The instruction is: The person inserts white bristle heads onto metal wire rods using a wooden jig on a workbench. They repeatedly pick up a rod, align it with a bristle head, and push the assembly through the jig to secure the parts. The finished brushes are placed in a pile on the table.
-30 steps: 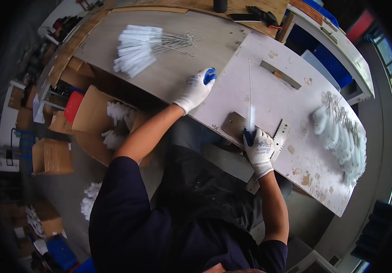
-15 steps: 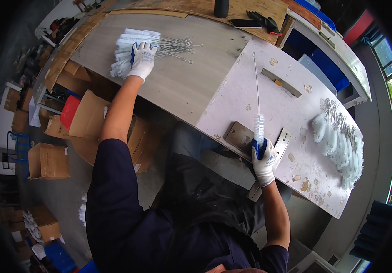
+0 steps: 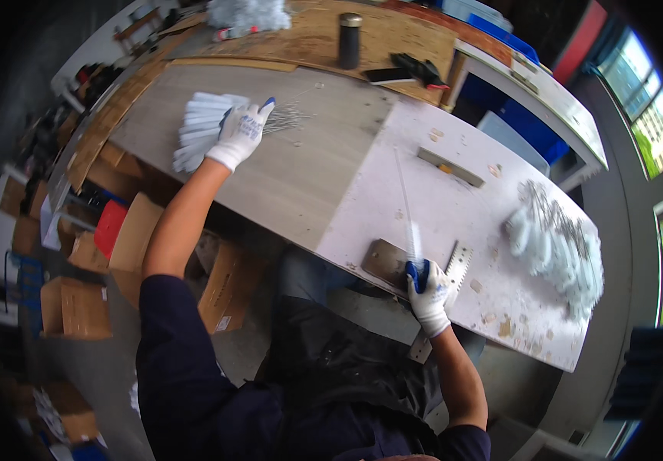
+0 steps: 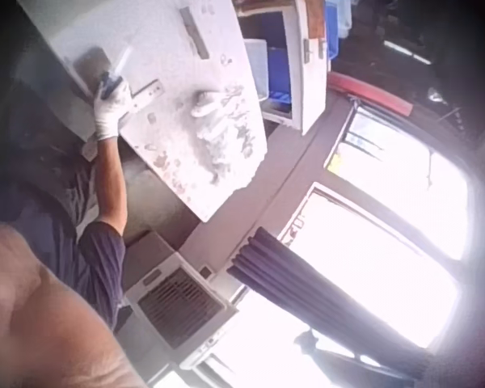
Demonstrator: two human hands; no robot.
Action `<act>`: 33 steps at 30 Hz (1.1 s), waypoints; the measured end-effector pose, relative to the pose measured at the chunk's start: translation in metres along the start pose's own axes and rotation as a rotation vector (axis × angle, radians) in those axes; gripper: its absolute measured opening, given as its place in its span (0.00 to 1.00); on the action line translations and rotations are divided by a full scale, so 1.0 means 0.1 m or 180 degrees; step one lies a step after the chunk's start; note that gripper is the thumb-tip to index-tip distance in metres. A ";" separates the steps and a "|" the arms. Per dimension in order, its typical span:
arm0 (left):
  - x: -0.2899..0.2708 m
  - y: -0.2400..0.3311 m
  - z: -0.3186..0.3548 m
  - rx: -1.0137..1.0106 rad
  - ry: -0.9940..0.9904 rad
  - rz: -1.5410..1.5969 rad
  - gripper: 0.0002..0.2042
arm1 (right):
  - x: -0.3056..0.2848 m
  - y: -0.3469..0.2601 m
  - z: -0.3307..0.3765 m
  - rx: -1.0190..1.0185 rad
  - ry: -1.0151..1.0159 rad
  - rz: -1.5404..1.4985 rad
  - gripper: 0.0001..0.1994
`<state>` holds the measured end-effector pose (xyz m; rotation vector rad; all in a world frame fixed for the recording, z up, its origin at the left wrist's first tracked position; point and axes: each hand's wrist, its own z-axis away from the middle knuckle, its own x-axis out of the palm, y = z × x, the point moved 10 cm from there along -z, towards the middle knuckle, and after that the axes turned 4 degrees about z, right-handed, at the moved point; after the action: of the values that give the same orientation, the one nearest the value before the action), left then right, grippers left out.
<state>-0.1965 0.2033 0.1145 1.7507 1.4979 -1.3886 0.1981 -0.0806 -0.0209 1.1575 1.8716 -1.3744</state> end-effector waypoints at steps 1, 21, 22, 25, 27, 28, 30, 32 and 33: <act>-0.06 0.26 0.07 0.0048 0.0361 0.0540 0.16 | -0.04 -0.05 -0.01 -0.0005 -0.0003 0.0094 0.19; 0.57 2.47 0.82 -0.1302 -0.0795 0.4864 0.17 | -1.35 2.47 0.20 0.3131 0.1688 -0.4583 0.37; 0.55 2.49 0.81 -0.1254 -0.0750 0.4731 0.17 | -1.26 2.43 0.30 0.3181 0.1778 -0.4619 0.34; 0.51 2.46 0.82 -0.1222 -0.0717 0.4441 0.15 | -0.96 1.95 0.42 0.3167 0.1420 -0.4215 0.26; 0.60 2.39 0.82 -0.1392 -0.0773 0.4422 0.14 | -0.83 1.33 0.30 0.2810 0.1003 -0.3911 0.20; 0.58 2.50 0.81 -0.1724 -0.0885 0.5225 0.13 | -0.73 1.09 0.25 0.2569 0.0694 -0.3747 0.18; 0.50 2.71 0.74 -0.1873 -0.0817 0.5822 0.13 | -0.55 0.56 0.13 0.2286 0.0076 -0.3622 0.16; 0.27 3.01 0.61 -0.1807 -0.0788 0.6410 0.13 | -0.40 0.25 0.01 0.1779 -0.0408 -0.2998 0.16; 0.19 3.14 0.58 -0.1860 -0.1093 0.6478 0.14 | -0.39 0.09 -0.07 0.1643 -0.0686 -0.2664 0.17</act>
<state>0.0659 0.0662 -0.0080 1.3770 -0.3935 -0.0289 0.2251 -0.0858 0.0084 0.3520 1.9714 -2.4268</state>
